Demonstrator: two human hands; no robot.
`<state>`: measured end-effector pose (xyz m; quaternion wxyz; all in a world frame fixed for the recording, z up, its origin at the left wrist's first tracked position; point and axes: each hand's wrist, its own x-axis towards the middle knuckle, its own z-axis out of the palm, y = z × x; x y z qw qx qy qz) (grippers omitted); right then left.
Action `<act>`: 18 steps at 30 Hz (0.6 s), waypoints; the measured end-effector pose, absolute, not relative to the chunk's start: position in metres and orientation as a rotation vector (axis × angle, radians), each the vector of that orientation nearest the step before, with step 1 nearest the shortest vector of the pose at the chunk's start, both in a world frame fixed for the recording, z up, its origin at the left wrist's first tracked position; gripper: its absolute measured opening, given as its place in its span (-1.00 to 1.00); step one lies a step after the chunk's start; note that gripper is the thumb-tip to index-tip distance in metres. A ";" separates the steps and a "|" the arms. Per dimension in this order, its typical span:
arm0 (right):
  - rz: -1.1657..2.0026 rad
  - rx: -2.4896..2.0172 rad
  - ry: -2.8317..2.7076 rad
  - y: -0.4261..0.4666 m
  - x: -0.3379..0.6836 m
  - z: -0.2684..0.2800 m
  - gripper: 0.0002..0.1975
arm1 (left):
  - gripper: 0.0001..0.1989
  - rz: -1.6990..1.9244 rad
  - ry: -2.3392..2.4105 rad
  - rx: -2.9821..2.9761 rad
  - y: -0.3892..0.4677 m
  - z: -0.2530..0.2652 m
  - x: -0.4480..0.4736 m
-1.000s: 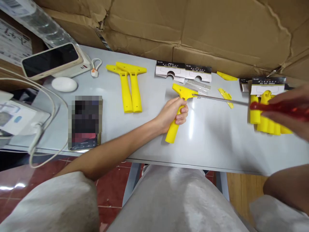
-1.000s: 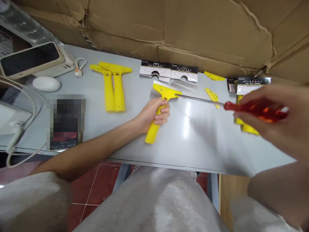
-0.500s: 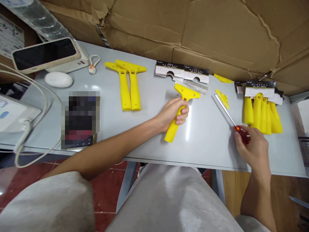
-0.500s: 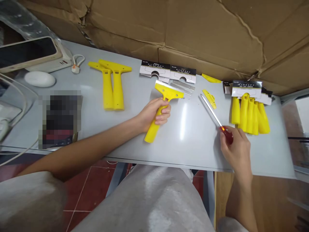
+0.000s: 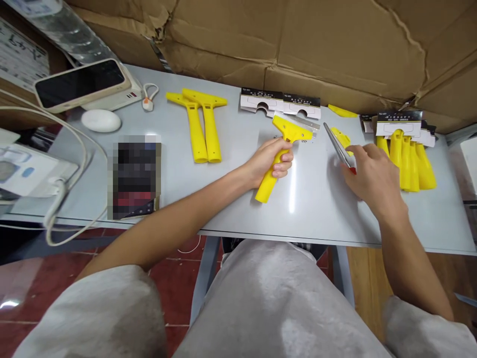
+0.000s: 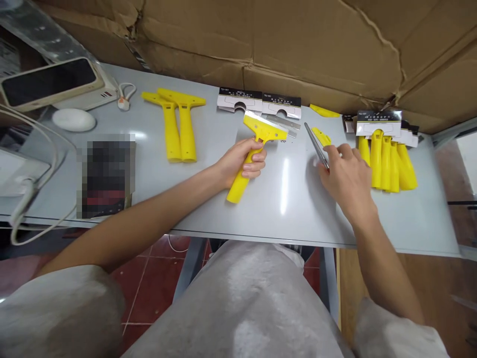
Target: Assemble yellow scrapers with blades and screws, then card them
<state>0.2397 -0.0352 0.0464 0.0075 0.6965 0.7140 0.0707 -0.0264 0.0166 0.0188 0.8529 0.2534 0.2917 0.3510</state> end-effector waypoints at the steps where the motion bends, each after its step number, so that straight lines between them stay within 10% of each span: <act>1: 0.251 2.140 2.314 -0.027 0.236 0.045 -0.53 | -0.80 0.741 0.620 0.528 0.016 0.019 -0.026; 18: 0.274 1.704 2.775 0.049 0.237 0.005 -0.62 | -0.76 0.704 0.610 0.436 0.024 0.019 -0.032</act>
